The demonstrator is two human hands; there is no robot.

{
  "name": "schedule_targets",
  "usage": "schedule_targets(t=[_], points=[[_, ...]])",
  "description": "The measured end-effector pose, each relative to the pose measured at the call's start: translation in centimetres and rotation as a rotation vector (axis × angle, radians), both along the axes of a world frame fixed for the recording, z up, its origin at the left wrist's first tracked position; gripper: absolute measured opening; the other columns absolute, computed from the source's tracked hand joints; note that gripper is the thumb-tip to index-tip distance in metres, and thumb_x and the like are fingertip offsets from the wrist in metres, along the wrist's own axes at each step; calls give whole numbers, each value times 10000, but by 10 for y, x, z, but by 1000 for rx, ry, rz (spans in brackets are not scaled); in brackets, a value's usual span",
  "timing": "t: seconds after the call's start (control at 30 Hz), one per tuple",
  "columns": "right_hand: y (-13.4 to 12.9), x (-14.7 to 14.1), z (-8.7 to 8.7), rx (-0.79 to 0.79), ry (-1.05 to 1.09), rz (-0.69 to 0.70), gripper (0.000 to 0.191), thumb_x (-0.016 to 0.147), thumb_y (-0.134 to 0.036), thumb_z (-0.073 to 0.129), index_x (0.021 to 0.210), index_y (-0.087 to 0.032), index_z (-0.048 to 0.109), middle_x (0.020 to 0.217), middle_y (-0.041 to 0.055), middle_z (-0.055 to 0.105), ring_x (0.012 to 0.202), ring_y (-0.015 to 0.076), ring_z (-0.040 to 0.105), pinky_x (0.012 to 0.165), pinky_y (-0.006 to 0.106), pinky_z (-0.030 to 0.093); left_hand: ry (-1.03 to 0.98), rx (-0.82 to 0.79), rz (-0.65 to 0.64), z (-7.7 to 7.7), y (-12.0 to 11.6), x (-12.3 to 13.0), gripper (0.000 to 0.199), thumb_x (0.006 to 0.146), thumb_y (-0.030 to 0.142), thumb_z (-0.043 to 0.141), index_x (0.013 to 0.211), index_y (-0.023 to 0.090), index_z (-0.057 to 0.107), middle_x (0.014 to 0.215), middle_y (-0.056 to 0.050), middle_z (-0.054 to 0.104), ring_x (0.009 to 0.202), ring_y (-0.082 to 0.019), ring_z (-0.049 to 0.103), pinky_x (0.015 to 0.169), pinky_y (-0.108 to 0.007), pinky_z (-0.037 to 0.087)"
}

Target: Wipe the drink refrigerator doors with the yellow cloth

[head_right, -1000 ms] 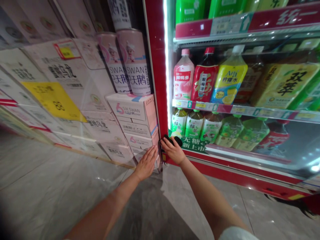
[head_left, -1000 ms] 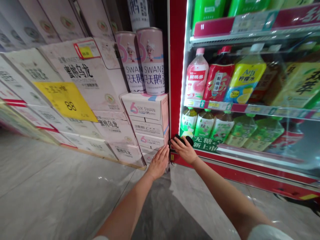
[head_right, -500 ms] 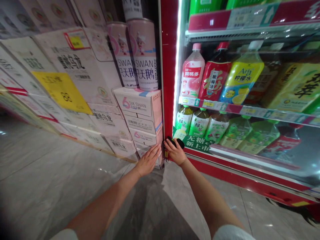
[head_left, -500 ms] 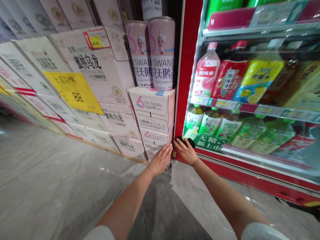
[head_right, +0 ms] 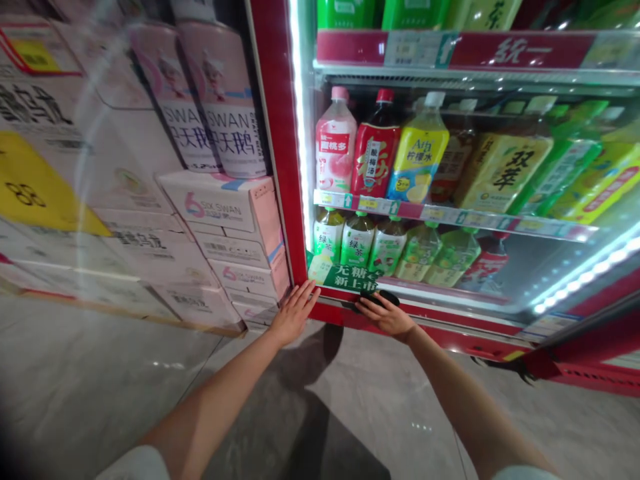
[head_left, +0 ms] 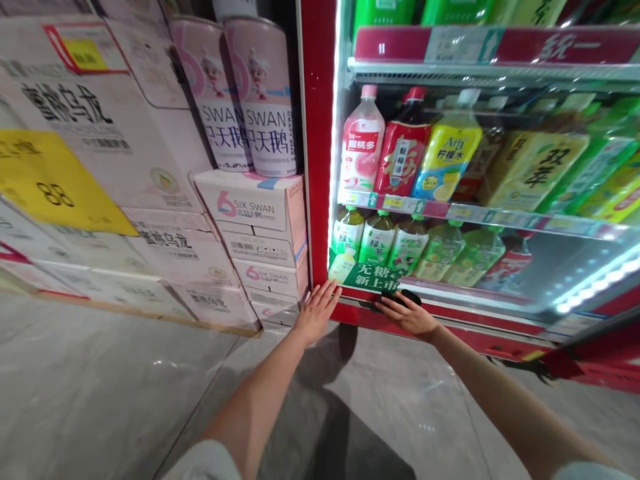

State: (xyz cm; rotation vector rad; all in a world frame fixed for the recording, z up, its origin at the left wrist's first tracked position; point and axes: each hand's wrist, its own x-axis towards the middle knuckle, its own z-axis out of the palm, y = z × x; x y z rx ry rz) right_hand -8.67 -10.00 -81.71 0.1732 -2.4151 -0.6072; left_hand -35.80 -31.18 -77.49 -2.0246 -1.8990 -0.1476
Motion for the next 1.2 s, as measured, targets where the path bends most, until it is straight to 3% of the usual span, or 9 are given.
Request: schedule_targets(t=[0.1, 0.2, 0.37, 0.47, 0.63, 0.73, 0.87, 1.0, 1.2], points=[[1, 14, 6, 5, 9, -51, 428, 1031, -132, 385, 1235, -282, 731, 1507, -47, 584, 1596, 128, 107, 1333, 297, 155, 20, 36, -64, 1, 8, 6, 851, 858, 61, 498, 1638, 160, 174, 1716, -108, 222, 1599, -233, 145, 1295, -438, 186], [-10, -15, 11, 12, 15, -104, 361, 1032, -171, 465, 1313, -230, 684, 1542, -5, 549, 1585, 193, 206, 1351, 438, 144, 44, 86, -139, 6, 16, 10, 855, 858, 47, 481, 1643, 172, 166, 1710, -95, 249, 1595, -215, 167, 1304, -421, 169], [-11, -51, 17, 65, -28, -93, 337, 1012, -198, 536, 1314, -169, 682, 1532, 80, 558, 1464, 240, 464, 1254, 505, 381, 63, 195, -258, 16, 39, 21, 848, 870, 8, 427, 1648, 177, 134, 1682, -92, 325, 1588, -208, 194, 1309, -426, 185], [9, -7, 20, 60, -79, -83, 346, 1016, -173, 509, 1314, -200, 683, 1534, 47, 558, 1477, 210, 445, 1255, 451, 386, 41, 230, -343, 15, 62, 35, 875, 868, -9, 416, 1650, 199, 84, 1662, -81, 370, 1574, -197, 243, 1310, -427, 197], [42, 129, 35, 39, -58, -158, 404, 1051, -144, 394, 1209, -294, 735, 1494, -56, 592, 1578, 113, 193, 1323, 306, 188, 30, 252, -422, 2, 101, 68, 879, 875, -7, 431, 1648, 195, 65, 1651, -73, 387, 1570, -187, 251, 1313, -415, 175], [46, 173, 42, 15, -47, -229, 448, 1051, -119, 355, 1198, -292, 742, 1498, -48, 586, 1588, 109, 139, 1335, 302, 111, 29, 269, -454, -6, 117, 87, 849, 886, 7, 438, 1646, 178, 99, 1640, -75, 405, 1575, -180, 235, 1318, -406, 144], [41, 152, 39, -4, -50, -305, 350, 1046, -183, 476, 1313, -275, 682, 1525, -40, 559, 1588, 144, 174, 1350, 380, 98, -1, 269, -494, -12, 130, 108, 831, 897, 9, 431, 1645, 206, 128, 1624, -61, 432, 1561, -162, 273, 1316, -393, 146], [42, 115, 33, 40, -92, -280, 345, 1034, -244, 548, 1365, -265, 641, 1528, -12, 562, 1492, 149, 415, 1302, 423, 298, -11, 263, -551, -13, 141, 120, 796, 906, 11, 407, 1640, 218, 180, 1619, -54, 442, 1543, -154, 315, 1306, -364, 177], [50, 146, 22, 1, -64, -371, 364, 1007, -243, 600, 1361, -312, 649, 1533, 2, 558, 1415, 181, 516, 1235, 439, 387, -8, 239, -563, -12, 154, 120, 861, 860, 1, 433, 1643, 236, 163, 1640, -34, 398, 1568, -169, 250, 1302, -399, 213]])
